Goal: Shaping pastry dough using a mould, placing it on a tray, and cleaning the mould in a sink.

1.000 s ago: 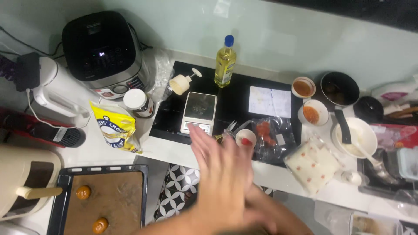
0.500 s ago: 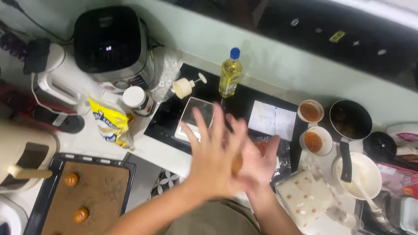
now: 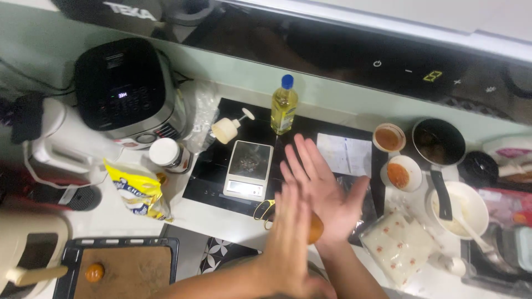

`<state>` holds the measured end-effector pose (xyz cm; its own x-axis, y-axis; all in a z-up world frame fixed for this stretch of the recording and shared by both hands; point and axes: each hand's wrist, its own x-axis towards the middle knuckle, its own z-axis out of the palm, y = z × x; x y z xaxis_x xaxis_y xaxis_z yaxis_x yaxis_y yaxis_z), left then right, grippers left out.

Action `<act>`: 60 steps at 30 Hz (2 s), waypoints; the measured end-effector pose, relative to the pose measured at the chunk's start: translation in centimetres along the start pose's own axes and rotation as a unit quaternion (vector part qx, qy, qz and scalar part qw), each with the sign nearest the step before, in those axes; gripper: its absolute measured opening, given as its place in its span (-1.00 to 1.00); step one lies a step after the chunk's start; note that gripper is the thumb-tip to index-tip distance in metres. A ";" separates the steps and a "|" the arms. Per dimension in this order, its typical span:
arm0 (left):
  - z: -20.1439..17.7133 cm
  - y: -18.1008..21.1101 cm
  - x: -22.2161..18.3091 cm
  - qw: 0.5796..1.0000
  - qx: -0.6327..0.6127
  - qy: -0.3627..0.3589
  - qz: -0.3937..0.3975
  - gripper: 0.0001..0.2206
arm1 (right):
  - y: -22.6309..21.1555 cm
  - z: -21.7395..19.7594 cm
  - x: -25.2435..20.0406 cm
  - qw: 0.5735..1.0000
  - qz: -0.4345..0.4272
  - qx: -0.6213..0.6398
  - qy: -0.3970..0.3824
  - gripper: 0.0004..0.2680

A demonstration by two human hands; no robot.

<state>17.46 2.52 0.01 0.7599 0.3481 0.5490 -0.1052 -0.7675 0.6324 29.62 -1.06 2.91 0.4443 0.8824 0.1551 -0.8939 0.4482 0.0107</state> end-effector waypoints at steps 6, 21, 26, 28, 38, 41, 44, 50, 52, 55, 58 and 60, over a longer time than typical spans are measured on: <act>-4.7 -1.5 7.9 0.985 -0.124 0.116 -0.032 -0.03 | 3.1 -0.3 -1.7 0.922 -0.089 -0.375 -0.031 -0.12; -4.5 -2.5 5.7 0.981 -0.157 0.113 0.013 0.02 | 4.5 1.8 -0.3 0.904 -0.134 -0.399 -0.074 -0.19; -6.1 -3.2 9.6 0.935 -0.278 0.206 -0.078 0.08 | 4.3 0.9 -2.8 0.880 -0.176 -0.439 -0.043 -0.13; -4.7 -2.2 6.6 0.939 -0.311 0.144 -0.035 0.09 | 3.3 2.1 -0.9 0.896 -0.180 -0.403 -0.041 -0.15; -6.8 -2.8 9.7 0.942 -0.300 0.150 -0.029 0.00 | 4.1 1.3 -0.8 0.904 -0.087 -0.413 -0.062 -0.17; -4.7 -5.8 7.3 0.979 -0.164 0.121 0.011 -0.09 | 2.9 2.5 -0.3 0.949 -0.093 -0.299 -0.025 -0.19; -2.2 -2.5 1.1 0.987 -0.146 0.059 0.029 -0.05 | 1.0 1.9 1.4 0.960 -0.126 -0.251 -0.013 -0.22; -3.1 0.0 5.8 0.987 -0.019 0.126 0.100 -0.16 | 2.2 -3.7 -1.4 0.881 -0.071 -0.467 -0.031 -0.19; -4.3 -2.5 7.7 0.987 0.008 0.141 0.075 -0.19 | 2.7 -1.5 -1.1 0.899 -0.076 -0.432 -0.024 -0.18; -4.1 -4.5 7.2 0.990 0.023 0.133 0.050 -0.19 | 2.1 0.6 -0.9 0.922 -0.087 -0.377 -0.018 -0.19; -2.6 -2.5 4.2 0.995 -0.012 0.078 0.068 -0.12 | 1.0 1.1 0.0 0.935 -0.085 -0.345 0.000 -0.21; -2.2 -1.0 3.5 0.995 -0.031 0.045 0.086 -0.10 | 0.8 0.1 0.8 0.941 -0.077 -0.330 0.018 -0.21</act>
<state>18.81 5.70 2.56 0.6676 0.2638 0.6962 -0.2696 -0.7860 0.5563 29.27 -0.06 3.13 0.5773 0.7989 0.1686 -0.5918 0.5517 -0.5877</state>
